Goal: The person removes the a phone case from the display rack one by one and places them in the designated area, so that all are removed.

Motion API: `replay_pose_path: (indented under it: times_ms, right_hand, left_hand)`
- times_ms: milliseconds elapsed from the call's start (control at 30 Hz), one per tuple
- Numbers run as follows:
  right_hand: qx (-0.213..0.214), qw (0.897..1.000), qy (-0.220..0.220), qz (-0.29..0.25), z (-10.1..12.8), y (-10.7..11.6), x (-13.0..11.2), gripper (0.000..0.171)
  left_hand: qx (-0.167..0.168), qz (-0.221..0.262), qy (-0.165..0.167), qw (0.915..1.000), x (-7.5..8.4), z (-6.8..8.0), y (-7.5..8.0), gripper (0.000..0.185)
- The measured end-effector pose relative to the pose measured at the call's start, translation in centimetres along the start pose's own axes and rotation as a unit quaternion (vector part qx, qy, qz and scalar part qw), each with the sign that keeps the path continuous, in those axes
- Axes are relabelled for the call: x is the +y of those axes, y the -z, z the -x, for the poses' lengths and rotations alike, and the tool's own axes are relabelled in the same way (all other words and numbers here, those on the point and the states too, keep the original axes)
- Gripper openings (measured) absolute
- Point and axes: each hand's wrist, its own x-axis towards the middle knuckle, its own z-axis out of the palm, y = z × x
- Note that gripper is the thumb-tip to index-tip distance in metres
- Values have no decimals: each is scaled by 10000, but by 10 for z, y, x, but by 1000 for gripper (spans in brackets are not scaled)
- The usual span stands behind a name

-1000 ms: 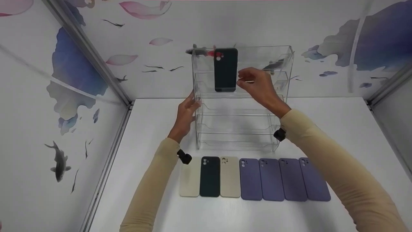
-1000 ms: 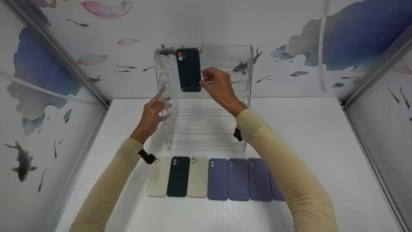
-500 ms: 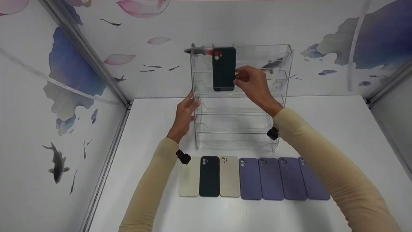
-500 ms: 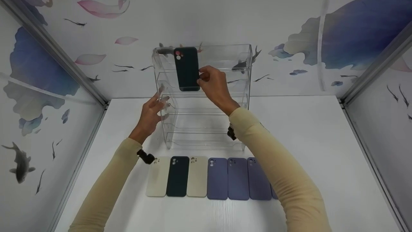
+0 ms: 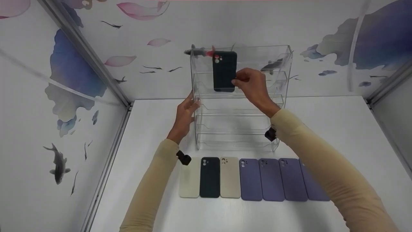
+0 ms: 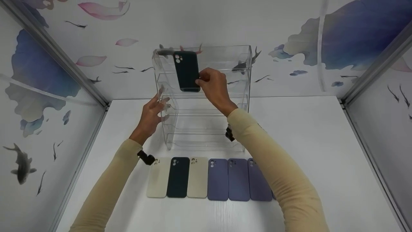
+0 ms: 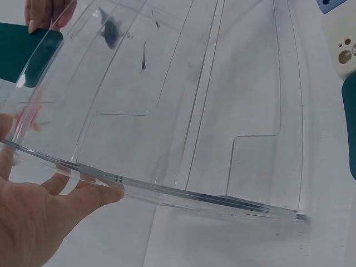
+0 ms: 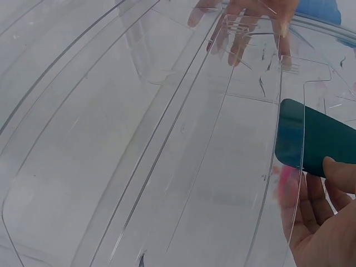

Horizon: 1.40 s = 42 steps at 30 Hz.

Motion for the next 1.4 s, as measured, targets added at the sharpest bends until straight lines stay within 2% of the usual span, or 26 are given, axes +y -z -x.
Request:
replay_pose_path:
  times_ms: [333, 567, 733, 967, 1233, 1400]
  right_hand:
    - [424, 9985, 113, -338, 4, 14, -5, 15]
    - [546, 9971, 37, -533, 9, 28, -5, 17]
    - [547, 9970, 90, -542, 19, 37, -6, 19]
    - [551, 9973, 111, -471, 40, 52, -20, 19]
    - [546, 9982, 36, -249, 49, 67, 4, 22]
    - [559, 9983, 104, -130, 56, 77, 4, 21]
  left_hand:
    - [-37, -2, 8, 10000, 1, 1, 0, 70]
    - [-30, -6, 35, 10000, 0, 1, 1, 67]
    - [-64, 66, 15, 10000, 1, 1, 0, 67]
    - [-88, 114, 18, 9999, 1, 0, 1, 68]
    - [-74, 210, 26, 9997, 1, 1, 1, 68]
    - [-22, 77, 9, 10000, 1, 1, -1, 65]
